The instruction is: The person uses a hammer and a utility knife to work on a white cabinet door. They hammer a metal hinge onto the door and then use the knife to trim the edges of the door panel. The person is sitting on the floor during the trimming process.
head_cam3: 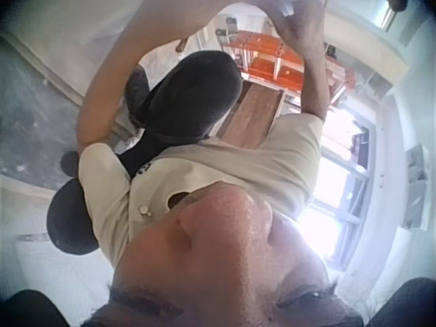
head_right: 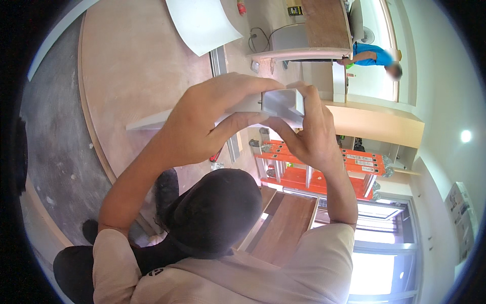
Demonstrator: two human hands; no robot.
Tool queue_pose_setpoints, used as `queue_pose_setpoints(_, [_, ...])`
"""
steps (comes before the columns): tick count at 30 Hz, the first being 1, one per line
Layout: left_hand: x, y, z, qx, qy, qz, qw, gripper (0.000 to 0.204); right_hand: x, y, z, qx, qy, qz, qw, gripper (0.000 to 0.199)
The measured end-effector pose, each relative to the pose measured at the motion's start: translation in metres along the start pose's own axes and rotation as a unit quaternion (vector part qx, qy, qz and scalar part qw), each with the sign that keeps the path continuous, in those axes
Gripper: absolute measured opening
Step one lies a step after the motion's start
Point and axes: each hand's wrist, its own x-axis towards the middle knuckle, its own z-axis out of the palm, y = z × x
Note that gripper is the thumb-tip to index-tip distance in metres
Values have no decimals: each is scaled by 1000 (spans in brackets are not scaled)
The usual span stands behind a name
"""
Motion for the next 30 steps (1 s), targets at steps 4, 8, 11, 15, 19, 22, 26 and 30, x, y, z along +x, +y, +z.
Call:
queue_pose_setpoints(4, [-5,-1,4,2,23,6,1000,42,-3,3,0,23,-5,13,1000,54])
queue_pose_setpoints(8, [-8,1,10,25,49,22,998,39,-7,4,3,45,3,17,999,54])
queue_pose_setpoints(11, [-8,2,14,29,69,33,997,37,-8,4,4,33,7,-6,999,54])
queue_pose_setpoints(15, [-9,4,16,38,73,30,996,35,-10,4,5,15,11,-5,1000,52])
queue_pose_setpoints(19, [-10,5,20,38,90,43,994,34,-10,4,7,30,14,-19,999,50])
queue_pose_setpoints(22, [-10,3,20,42,92,39,994,34,-10,6,7,16,18,-30,999,49])
queue_pose_setpoints(26, [-7,1,19,37,86,29,995,35,-5,10,5,15,16,-25,999,49])
queue_pose_setpoints(30, [-5,-2,12,13,75,32,997,36,-1,11,4,13,3,-27,1000,49])
